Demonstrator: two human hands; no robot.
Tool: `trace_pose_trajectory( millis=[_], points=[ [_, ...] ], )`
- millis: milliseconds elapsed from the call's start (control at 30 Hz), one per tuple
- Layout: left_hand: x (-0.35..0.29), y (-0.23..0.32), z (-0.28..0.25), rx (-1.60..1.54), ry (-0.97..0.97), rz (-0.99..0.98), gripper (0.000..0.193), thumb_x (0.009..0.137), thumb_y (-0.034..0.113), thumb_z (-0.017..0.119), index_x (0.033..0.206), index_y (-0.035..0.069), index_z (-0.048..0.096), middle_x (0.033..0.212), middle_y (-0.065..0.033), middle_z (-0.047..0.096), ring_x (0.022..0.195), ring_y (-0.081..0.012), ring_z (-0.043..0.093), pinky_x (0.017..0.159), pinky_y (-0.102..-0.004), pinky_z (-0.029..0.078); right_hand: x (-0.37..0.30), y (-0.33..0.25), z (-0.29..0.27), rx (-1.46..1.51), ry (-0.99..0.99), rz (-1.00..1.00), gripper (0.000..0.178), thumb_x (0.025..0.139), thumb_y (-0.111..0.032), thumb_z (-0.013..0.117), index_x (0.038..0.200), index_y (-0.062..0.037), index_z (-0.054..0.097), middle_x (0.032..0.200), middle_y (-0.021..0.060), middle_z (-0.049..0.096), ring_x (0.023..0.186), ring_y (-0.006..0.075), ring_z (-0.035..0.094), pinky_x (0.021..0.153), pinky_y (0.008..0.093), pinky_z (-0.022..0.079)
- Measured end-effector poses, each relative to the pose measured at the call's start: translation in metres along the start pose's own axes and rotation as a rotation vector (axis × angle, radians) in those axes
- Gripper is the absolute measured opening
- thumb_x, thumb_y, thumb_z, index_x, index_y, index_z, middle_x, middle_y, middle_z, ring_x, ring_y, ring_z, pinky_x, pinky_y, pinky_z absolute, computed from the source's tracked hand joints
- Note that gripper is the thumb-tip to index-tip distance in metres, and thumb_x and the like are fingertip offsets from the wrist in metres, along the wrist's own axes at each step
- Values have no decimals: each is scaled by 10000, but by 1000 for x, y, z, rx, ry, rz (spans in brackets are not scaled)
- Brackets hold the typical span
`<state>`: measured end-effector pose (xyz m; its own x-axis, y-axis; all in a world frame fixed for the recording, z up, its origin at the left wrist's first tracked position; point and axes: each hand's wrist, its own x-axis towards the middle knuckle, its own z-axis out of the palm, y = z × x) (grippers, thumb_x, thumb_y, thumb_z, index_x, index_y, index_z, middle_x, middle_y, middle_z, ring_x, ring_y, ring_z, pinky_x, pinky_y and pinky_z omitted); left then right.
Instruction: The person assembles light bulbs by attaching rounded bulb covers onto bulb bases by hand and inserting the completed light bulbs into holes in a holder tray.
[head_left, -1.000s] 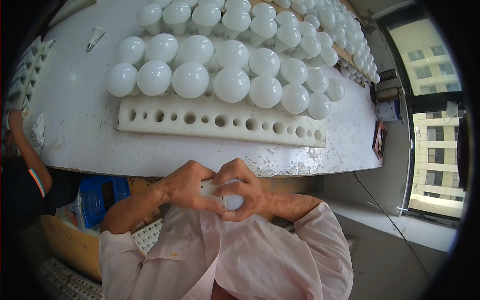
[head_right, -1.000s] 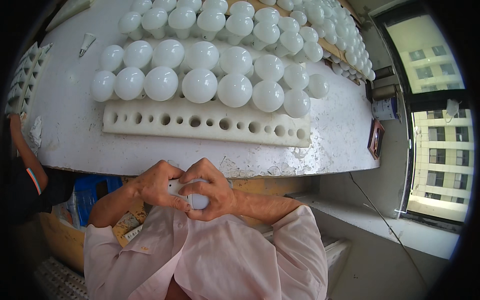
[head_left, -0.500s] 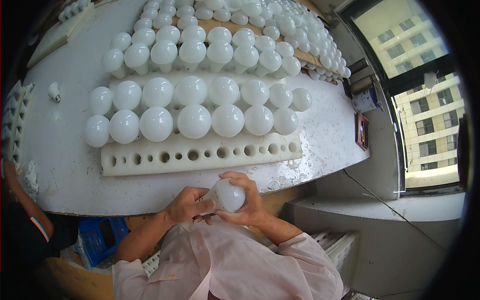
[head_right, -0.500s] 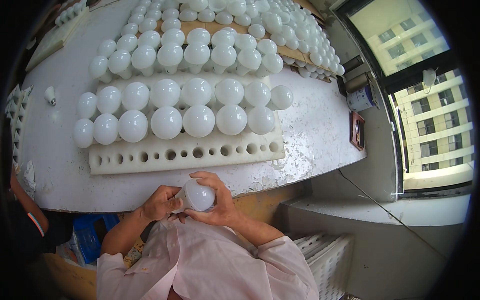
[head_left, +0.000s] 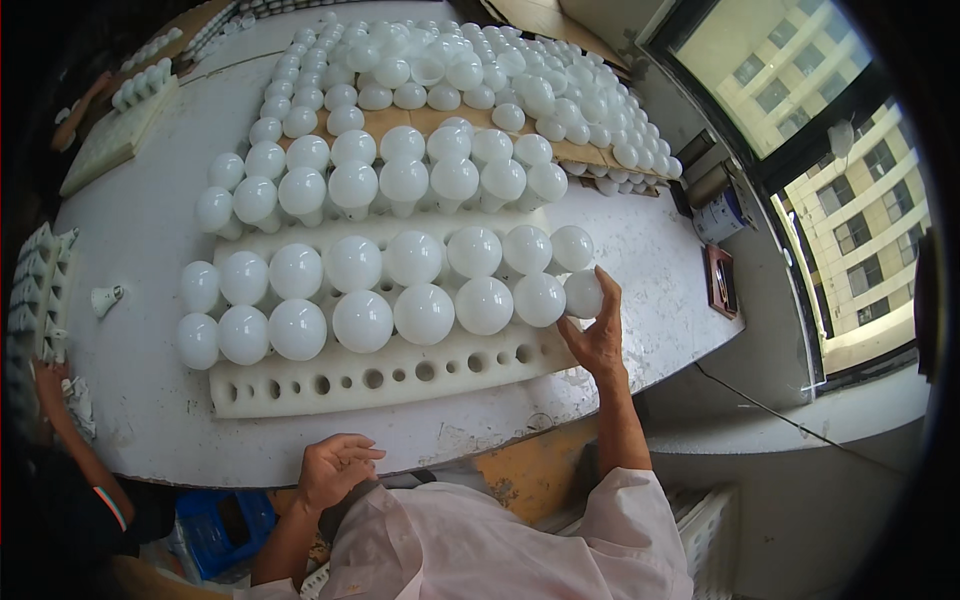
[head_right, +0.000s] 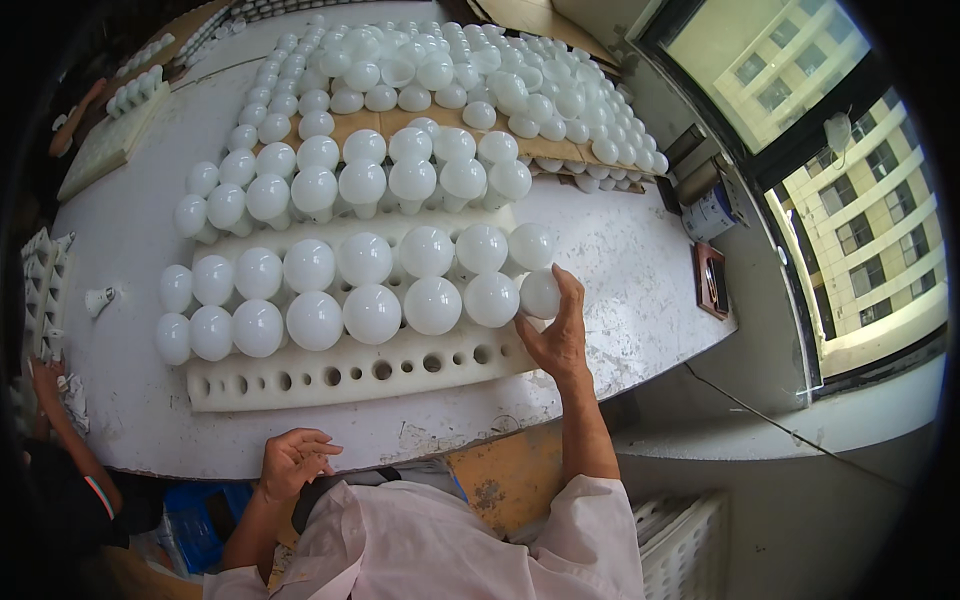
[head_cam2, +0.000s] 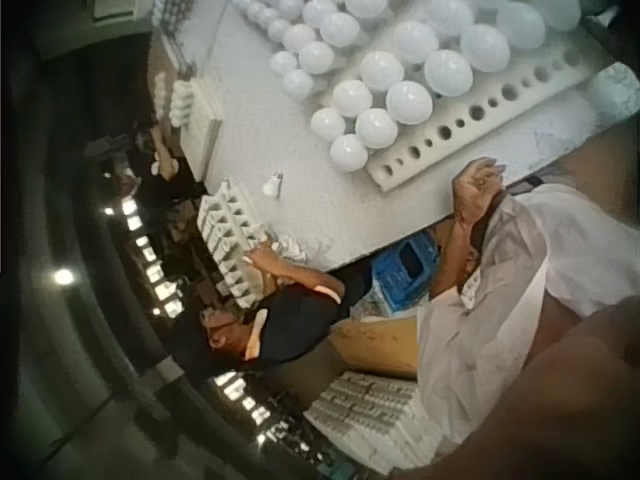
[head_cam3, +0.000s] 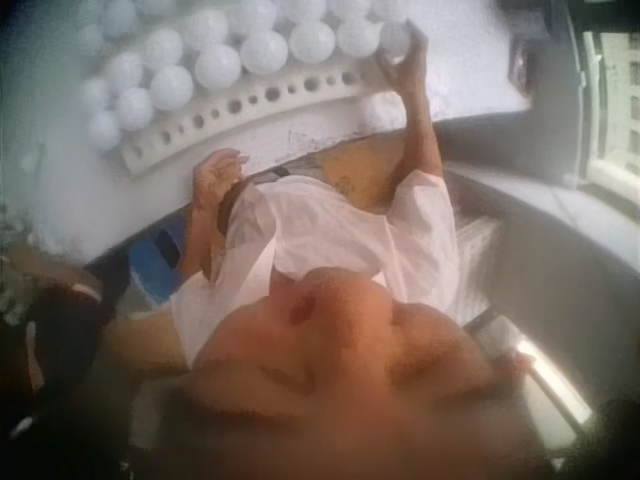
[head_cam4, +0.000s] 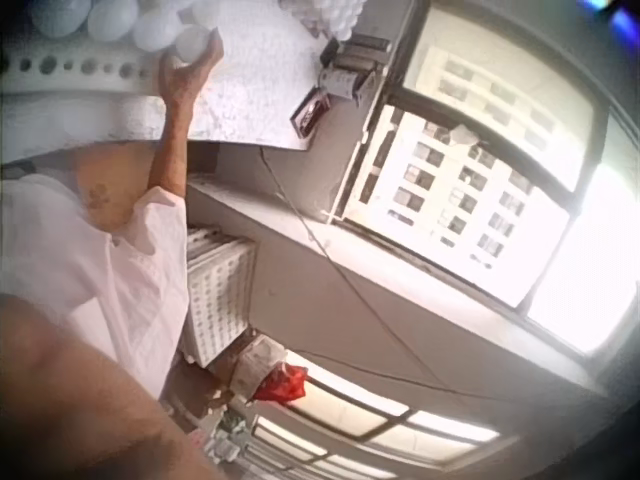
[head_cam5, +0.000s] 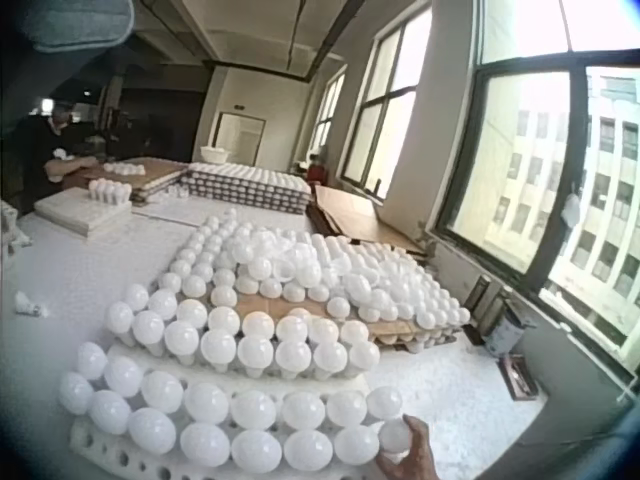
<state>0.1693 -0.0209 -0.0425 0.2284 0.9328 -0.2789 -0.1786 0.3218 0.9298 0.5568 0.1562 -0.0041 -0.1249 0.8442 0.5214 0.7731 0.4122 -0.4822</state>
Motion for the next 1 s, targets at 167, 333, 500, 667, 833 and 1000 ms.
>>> trace_pose_trajectory(
  millis=[167,333,500,667,833,1000],
  points=[
    [-43,-23,-42,54,701,317,229,884,70,550,1056,-80,541,919,-204,664,719,-166,642,646,-248,505,-38,-8,-14,404,30,267,1099,630,-111,757,1465,-75,43,1418,212,281,1266,324,379,1008,453,366],
    [-48,-9,-87,195,1309,518,288,944,98,452,1182,-62,482,1226,-198,545,1113,-233,519,960,-331,388,-81,6,-8,540,-272,452,1054,584,-248,837,1429,-27,247,1359,168,398,1256,267,394,1044,376,328],
    [-1,-16,-122,172,1031,345,441,965,302,428,1229,-45,496,1168,-153,557,1102,-215,494,957,-315,366,-86,22,-12,680,-220,472,952,613,-164,818,1392,22,303,1282,161,488,1150,252,498,991,365,378],
    [6,4,-107,180,1023,299,443,965,321,425,1218,-32,508,1117,-143,582,1047,-200,520,920,-301,387,-88,38,-1,593,-220,387,715,770,-289,715,1339,3,395,1119,110,558,969,217,560,826,323,467],
    [11,-5,-103,182,1070,295,465,960,349,428,1208,-35,511,1074,-154,602,1003,-203,547,898,-304,404,-85,41,-8,691,-309,551,661,792,-143,722,1335,-3,373,1177,95,515,963,189,529,803,297,468],
    [0,-12,-102,241,1044,328,441,964,323,415,1206,-31,518,1071,-157,610,996,-207,559,896,-305,414,-85,39,-9,723,-305,538,727,816,-210,698,1388,-8,297,1226,147,497,1041,223,523,851,320,468]
  ],
)
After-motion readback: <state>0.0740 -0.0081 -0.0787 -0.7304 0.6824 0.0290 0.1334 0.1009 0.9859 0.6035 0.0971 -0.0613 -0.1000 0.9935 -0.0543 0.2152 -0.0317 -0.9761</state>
